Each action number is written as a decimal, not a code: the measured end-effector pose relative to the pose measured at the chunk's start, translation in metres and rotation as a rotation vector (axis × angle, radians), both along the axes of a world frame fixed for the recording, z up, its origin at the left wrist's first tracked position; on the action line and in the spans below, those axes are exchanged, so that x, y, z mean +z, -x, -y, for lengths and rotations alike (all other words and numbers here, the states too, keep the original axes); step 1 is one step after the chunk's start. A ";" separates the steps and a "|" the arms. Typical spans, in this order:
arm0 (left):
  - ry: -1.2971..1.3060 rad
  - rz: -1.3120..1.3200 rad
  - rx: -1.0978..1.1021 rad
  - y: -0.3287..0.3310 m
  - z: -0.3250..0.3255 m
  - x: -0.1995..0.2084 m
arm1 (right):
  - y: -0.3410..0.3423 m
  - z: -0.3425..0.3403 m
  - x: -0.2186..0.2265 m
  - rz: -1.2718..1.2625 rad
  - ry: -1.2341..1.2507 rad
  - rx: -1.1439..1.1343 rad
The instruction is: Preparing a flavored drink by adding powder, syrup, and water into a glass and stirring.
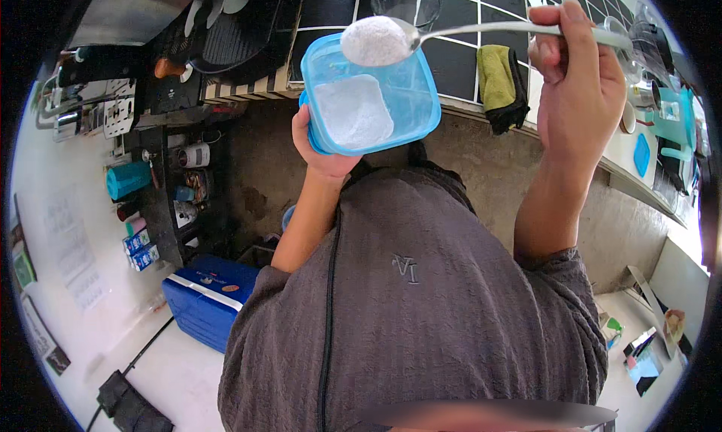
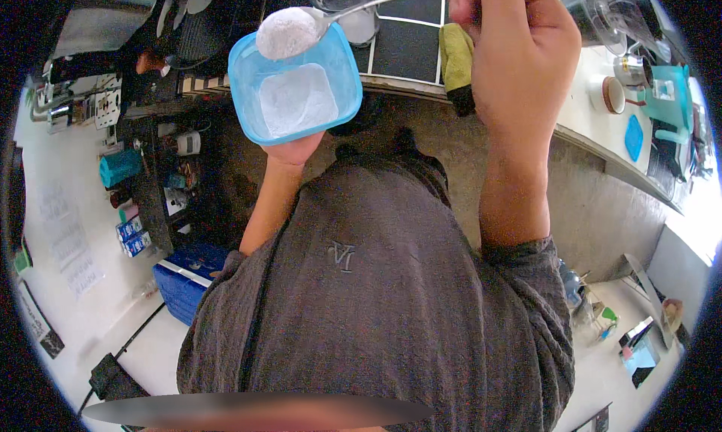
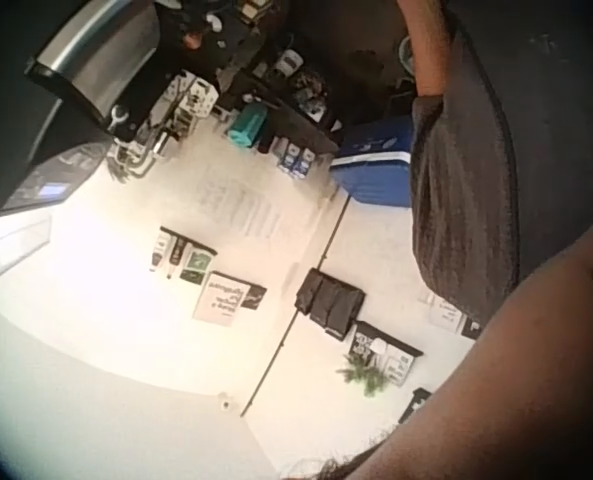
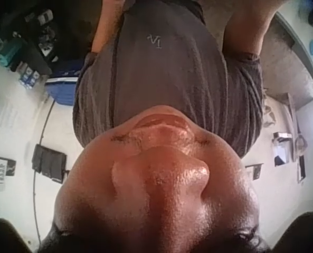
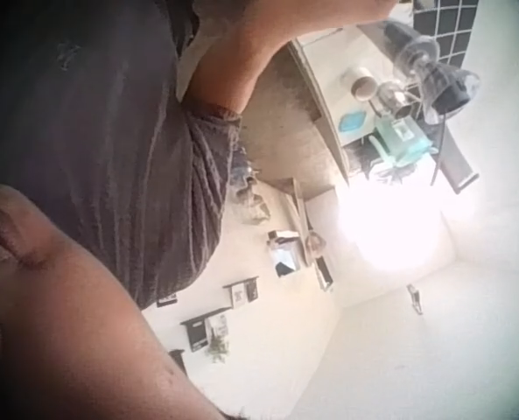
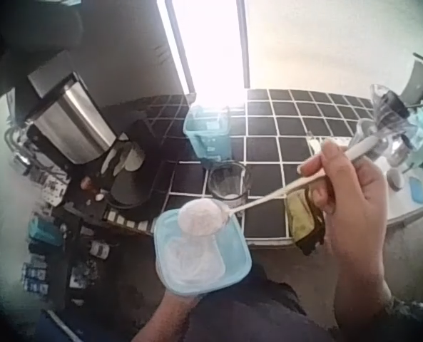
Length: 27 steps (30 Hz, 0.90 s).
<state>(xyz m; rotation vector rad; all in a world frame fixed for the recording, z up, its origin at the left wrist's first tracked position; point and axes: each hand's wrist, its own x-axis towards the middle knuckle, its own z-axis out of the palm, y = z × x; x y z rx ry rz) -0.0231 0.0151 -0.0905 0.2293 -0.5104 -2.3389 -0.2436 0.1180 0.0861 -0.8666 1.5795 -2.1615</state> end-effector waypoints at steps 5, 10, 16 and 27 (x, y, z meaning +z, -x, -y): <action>-0.031 -0.096 -0.056 -0.002 0.003 -0.007 | -0.009 0.015 0.013 -0.063 -0.064 -0.201; 0.166 0.024 -0.016 0.001 0.000 -0.001 | 0.002 0.018 0.014 -0.082 0.018 -0.220; -0.207 -0.080 -0.032 0.001 -0.002 -0.008 | 0.012 0.026 0.015 -0.057 -0.012 -0.264; -0.145 -0.017 0.034 -0.024 -0.003 -0.026 | 0.028 0.021 -0.037 -0.548 -0.268 -0.123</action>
